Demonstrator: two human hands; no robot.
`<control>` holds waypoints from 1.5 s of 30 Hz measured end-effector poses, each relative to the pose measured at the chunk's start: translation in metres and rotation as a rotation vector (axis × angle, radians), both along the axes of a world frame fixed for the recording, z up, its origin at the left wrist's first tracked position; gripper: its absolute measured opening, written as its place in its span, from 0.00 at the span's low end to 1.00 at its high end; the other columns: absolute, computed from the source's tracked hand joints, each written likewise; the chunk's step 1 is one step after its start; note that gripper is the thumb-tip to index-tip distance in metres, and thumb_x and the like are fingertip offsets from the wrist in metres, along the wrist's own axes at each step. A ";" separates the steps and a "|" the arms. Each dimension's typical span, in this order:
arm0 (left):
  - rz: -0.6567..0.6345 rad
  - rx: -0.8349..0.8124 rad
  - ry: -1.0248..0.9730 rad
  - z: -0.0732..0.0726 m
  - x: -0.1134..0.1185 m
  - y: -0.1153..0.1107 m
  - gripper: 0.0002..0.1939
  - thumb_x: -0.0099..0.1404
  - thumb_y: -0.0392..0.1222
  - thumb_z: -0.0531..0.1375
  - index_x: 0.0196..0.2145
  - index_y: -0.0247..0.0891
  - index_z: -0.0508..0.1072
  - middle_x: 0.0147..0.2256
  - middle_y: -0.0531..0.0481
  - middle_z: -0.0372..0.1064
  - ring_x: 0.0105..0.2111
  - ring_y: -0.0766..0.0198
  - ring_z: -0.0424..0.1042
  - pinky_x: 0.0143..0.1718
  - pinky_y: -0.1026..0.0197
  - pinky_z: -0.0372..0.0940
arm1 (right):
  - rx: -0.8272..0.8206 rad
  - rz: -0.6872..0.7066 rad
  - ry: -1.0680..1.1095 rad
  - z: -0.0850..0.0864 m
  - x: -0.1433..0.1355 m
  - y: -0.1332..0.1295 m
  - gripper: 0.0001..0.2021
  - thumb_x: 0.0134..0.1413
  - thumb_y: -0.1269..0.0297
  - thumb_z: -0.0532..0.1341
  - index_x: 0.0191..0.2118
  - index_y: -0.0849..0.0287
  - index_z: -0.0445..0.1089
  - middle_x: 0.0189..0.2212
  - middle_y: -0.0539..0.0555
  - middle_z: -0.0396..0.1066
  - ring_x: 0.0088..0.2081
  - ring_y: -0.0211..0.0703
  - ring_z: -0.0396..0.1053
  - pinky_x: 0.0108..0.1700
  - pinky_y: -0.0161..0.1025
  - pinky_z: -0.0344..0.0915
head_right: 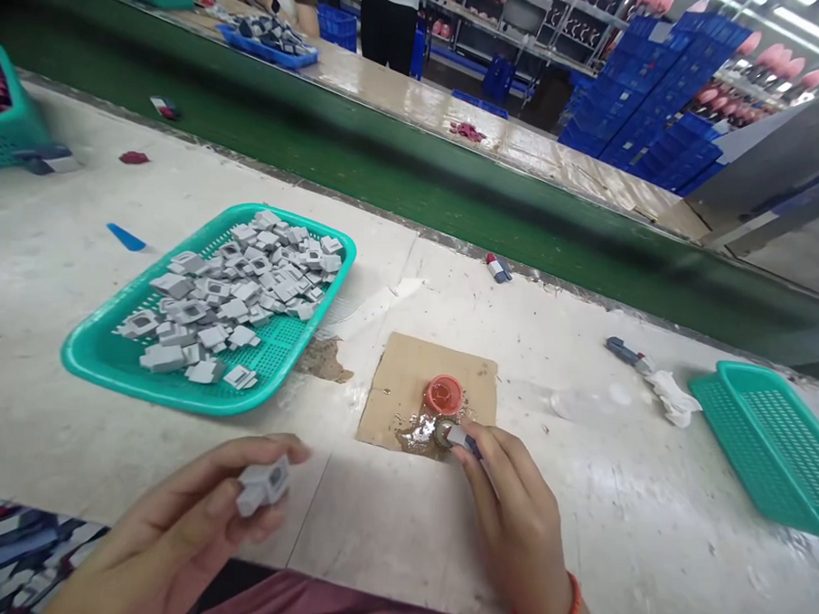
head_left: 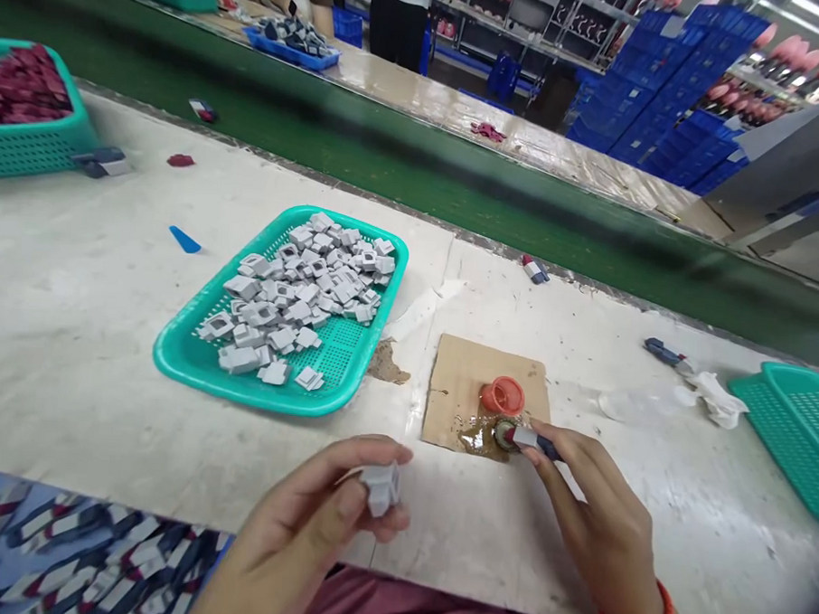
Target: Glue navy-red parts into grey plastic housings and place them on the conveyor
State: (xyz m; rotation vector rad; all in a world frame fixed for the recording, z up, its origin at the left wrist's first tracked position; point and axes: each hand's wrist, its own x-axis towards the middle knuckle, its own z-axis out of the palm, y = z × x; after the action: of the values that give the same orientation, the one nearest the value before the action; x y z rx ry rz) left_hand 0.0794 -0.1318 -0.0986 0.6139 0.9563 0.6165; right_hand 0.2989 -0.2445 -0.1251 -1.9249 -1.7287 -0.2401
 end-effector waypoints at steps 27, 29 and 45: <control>-0.049 -0.270 -0.304 -0.020 0.030 -0.022 0.17 0.38 0.39 0.76 0.30 0.42 0.81 0.31 0.53 0.81 0.31 0.69 0.76 0.35 0.71 0.68 | 0.140 -0.372 0.160 0.004 -0.016 -0.023 0.12 0.56 0.64 0.63 0.46 0.56 0.70 0.36 0.51 0.74 0.32 0.37 0.73 0.36 0.31 0.69; -0.051 -0.265 -0.272 -0.019 0.032 -0.023 0.17 0.38 0.38 0.76 0.29 0.41 0.81 0.30 0.53 0.81 0.30 0.69 0.76 0.34 0.71 0.68 | 0.195 -0.366 0.315 0.005 -0.026 -0.029 0.14 0.53 0.66 0.65 0.47 0.55 0.70 0.37 0.51 0.75 0.33 0.38 0.74 0.35 0.31 0.71; -0.104 -0.303 -0.255 -0.018 0.037 -0.026 0.19 0.33 0.38 0.77 0.27 0.43 0.81 0.23 0.54 0.78 0.24 0.71 0.71 0.29 0.70 0.64 | 0.152 0.022 0.469 0.015 -0.057 -0.013 0.12 0.53 0.76 0.61 0.43 0.55 0.70 0.37 0.51 0.73 0.38 0.39 0.74 0.34 0.28 0.74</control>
State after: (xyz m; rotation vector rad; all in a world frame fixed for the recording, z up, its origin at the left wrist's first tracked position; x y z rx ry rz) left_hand 0.1160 -0.1579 -0.1166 0.3043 0.7536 0.4332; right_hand 0.2423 -0.2570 -0.1105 -1.6850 -1.3772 0.0833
